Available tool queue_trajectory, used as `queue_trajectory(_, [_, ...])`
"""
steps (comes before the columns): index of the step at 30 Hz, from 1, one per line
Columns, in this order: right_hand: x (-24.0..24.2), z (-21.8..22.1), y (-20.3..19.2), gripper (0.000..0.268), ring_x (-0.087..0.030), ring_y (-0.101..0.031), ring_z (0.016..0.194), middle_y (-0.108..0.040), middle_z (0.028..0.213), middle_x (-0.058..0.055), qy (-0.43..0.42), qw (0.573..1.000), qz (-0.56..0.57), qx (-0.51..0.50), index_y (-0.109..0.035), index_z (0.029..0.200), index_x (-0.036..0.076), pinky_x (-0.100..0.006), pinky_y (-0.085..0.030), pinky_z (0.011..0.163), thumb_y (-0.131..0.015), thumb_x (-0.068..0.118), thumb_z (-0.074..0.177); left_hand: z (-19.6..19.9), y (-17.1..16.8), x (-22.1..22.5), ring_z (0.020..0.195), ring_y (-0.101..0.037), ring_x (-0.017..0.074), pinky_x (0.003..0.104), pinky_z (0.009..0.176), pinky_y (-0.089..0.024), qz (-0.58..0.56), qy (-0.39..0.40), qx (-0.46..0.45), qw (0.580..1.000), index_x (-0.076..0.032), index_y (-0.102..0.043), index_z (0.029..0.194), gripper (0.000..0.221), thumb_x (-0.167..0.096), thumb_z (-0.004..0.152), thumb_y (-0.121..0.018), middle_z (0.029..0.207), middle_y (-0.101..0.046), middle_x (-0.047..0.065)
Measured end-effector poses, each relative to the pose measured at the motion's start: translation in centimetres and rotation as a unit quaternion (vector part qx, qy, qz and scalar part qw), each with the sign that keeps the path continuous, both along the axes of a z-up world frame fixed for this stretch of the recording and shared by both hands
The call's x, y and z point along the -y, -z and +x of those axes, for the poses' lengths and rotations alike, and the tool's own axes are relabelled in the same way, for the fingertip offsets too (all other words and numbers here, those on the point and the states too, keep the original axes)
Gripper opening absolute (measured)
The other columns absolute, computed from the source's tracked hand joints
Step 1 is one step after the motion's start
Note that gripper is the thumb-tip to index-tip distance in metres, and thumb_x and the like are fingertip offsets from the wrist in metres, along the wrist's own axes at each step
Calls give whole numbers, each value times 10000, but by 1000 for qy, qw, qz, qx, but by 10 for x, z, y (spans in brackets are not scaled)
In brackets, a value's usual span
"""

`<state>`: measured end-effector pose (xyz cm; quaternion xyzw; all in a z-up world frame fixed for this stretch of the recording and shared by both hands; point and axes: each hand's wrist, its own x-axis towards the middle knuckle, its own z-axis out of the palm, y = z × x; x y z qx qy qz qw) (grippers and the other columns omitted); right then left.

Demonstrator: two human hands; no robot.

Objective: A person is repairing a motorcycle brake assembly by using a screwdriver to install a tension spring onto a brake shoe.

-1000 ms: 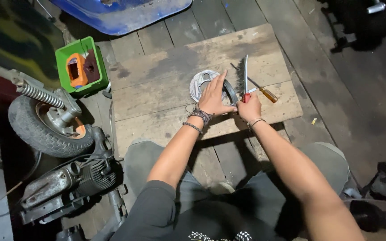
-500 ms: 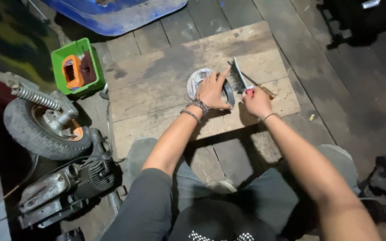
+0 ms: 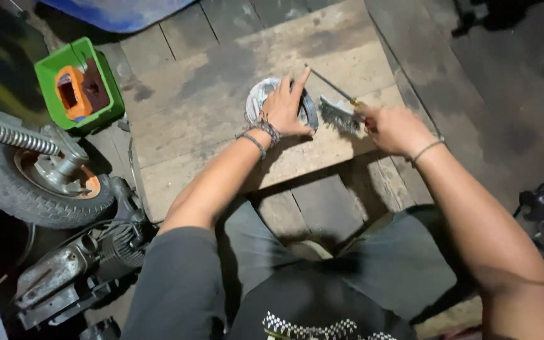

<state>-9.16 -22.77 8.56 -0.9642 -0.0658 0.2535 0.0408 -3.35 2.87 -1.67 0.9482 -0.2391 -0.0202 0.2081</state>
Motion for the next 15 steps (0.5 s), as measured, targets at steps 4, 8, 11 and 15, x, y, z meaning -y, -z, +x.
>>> queue_trajectory(4, [3,-4,3,478,-470,-675,1155,-756,1154,-245,-21,999,35,-3,-578,1466,282,-572,-536,982,-546,281,990,-3,0,-10,1245,-568,504,529,1024,-478,15,12,2,1000,-231,-31,1639,1469,-561,579,-993,1409,-428,280])
queue_trajectory(8, [-1,-11,-7,465,-444,-674,1178,-760,1179,-205,-21,999,20,-28,-594,1447,300,-567,-543,980,-536,310,986,-1,13,-6,1256,-565,484,521,1034,-484,-3,2,6,1000,-232,-49,1637,1450,-566,588,-992,1402,-435,251])
queue_trajectory(11, [-1,-12,-9,468,-437,-662,1205,-755,1191,-207,-23,999,18,-36,-589,1446,318,-568,-539,998,-528,317,982,7,28,1,1260,-564,477,518,1044,-477,-8,4,19,1000,-239,-41,1639,1462,-558,583,-1000,1391,-442,242])
queue_trajectory(15, [-5,-7,-31,473,-490,-627,1217,-729,1227,-257,14,995,76,-60,-589,1459,225,-593,-499,1028,-542,238,989,14,16,10,1236,-574,480,528,1059,-451,-17,44,32,998,-208,-59,1635,1429,-514,605,-1001,1335,-476,255])
